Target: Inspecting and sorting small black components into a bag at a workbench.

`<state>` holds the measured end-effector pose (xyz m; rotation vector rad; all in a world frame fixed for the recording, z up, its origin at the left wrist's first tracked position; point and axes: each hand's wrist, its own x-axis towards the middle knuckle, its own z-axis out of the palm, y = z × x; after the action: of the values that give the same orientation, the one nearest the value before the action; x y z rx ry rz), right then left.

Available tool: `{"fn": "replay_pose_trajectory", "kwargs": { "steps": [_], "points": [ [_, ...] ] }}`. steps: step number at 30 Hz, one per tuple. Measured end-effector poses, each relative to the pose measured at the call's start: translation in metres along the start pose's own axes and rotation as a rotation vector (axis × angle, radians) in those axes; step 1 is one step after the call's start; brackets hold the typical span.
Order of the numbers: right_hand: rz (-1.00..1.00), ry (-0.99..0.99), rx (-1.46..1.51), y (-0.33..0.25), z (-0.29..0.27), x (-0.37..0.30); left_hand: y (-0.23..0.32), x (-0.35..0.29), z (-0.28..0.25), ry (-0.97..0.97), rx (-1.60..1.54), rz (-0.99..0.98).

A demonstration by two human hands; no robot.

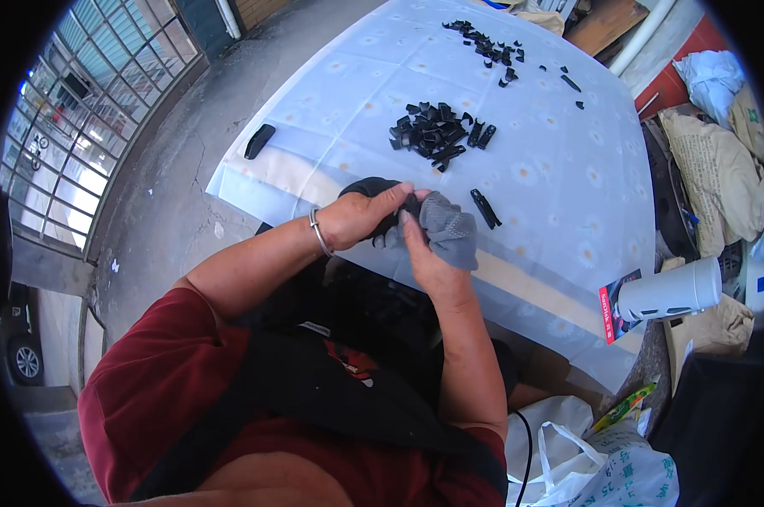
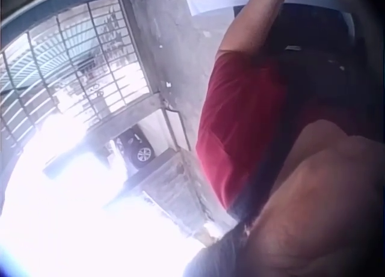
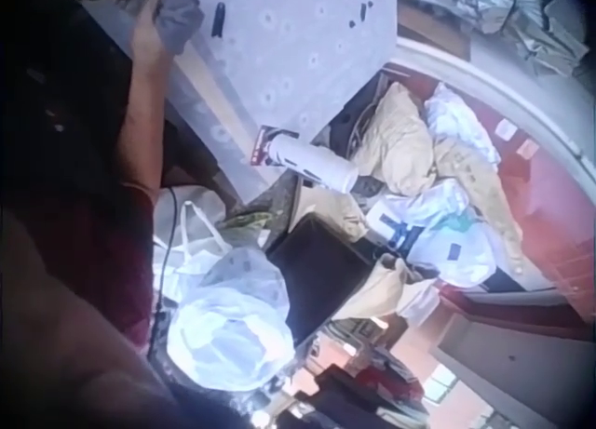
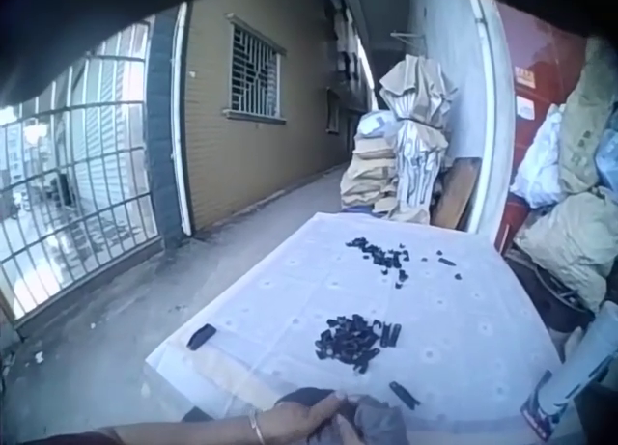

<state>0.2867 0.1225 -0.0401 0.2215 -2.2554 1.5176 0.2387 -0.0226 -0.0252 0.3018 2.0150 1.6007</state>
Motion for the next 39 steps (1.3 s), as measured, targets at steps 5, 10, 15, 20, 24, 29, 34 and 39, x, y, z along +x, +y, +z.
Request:
{"fn": "replay_pose_trajectory", "kwargs": {
  "steps": [5,10,15,20,24,29,34,39],
  "points": [
    [-0.341,-0.05,-0.265,0.004,-0.014,-0.003,-0.017,0.001,-0.004,0.125,0.076,0.253],
    [-0.254,-0.119,-0.357,-0.003,-0.026,-0.009,0.0,-0.009,-0.015,-0.031,0.227,0.305],
    [-0.351,-0.219,-0.535,-0.001,-0.032,-0.011,-0.001,-0.004,-0.016,-0.072,0.344,0.369],
    [-0.302,-0.23,-0.422,0.001,-0.029,-0.014,0.001,-0.001,-0.008,-0.02,0.455,0.472],
    [-0.331,-0.207,-0.55,0.003,-0.013,-0.019,-0.002,-0.002,0.0,-0.012,0.625,0.572],
    [-0.193,-0.411,-0.333,-0.002,-0.015,-0.018,0.039,-0.027,-0.016,0.085,1.003,0.455],
    [-0.106,-0.832,-0.538,0.012,-0.013,-0.002,0.101,-0.088,0.004,-0.588,-0.112,0.779],
    [-0.178,-0.524,-0.291,-0.002,-0.016,-0.013,0.099,-0.121,0.031,-0.596,-0.176,1.143]
  ]
}}
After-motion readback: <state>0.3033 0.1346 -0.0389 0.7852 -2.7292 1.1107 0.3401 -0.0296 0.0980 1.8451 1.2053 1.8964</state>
